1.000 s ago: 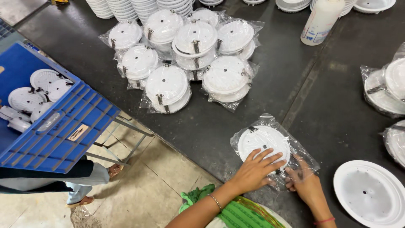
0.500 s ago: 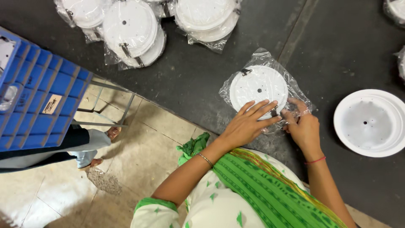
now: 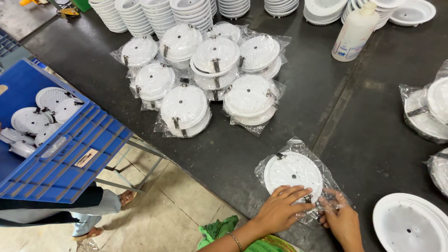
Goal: The person wraps white circular light fixture bases in clear plastic bags. They pick up a base, place it into a bag, and seal it before stacking the wrapped units on the table.
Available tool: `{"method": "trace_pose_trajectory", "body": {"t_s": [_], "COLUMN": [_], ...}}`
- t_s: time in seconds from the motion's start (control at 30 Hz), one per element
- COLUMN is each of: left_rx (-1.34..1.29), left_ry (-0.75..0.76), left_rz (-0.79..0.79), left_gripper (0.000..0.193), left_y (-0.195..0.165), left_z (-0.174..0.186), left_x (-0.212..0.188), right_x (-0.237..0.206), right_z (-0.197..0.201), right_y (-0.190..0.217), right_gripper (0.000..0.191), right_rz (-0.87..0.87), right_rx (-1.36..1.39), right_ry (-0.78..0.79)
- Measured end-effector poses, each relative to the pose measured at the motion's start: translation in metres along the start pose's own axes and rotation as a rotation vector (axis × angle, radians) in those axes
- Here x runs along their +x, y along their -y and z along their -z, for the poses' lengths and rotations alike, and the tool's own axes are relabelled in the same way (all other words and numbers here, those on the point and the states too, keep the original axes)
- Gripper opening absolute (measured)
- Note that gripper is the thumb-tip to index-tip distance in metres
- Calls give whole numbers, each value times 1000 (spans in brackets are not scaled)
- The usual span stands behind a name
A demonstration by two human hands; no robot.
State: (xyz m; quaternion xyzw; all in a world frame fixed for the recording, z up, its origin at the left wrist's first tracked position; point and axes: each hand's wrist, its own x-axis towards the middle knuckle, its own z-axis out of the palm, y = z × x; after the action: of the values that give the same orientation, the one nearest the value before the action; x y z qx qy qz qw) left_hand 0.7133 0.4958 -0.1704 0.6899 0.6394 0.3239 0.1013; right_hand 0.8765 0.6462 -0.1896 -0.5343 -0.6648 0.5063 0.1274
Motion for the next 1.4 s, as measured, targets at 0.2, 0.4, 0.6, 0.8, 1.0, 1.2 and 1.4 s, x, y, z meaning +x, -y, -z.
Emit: {"method": "trace_pose_trajectory", "body": {"t_s": [0.2,0.4,0.6,0.8,1.0,1.2,1.4], "left_rx": [-18,-35,-30,-105,-33,-289,-363], "left_ry": [-13,-11,-1,-44,-29,-196,-452], "left_rz": [-5,0,0,1,-88,-5,197], "left_gripper": [43,43,44,34,24,29,34], "left_y": [2,2,3,9,14,13,21], "left_z": [-1,0,-2,-3,11,61,126], "left_x": [1,2,2,3,10,22,28], "right_x": [2,1,0,5,11,-16,-54], "right_z": [-1,-1,-1,-3,-7,-9,-13], "right_y": [-2,2,4,0,-13,-11,30], "right_gripper": [40,39,37,38,43,62,54], "right_rz": [-2,-16,-42,-13,9,404,697], "right_rx": [49,41,43,47,130,-111,-288], "right_ry": [-10,-11,-18,-26,21,-36,-304]}}
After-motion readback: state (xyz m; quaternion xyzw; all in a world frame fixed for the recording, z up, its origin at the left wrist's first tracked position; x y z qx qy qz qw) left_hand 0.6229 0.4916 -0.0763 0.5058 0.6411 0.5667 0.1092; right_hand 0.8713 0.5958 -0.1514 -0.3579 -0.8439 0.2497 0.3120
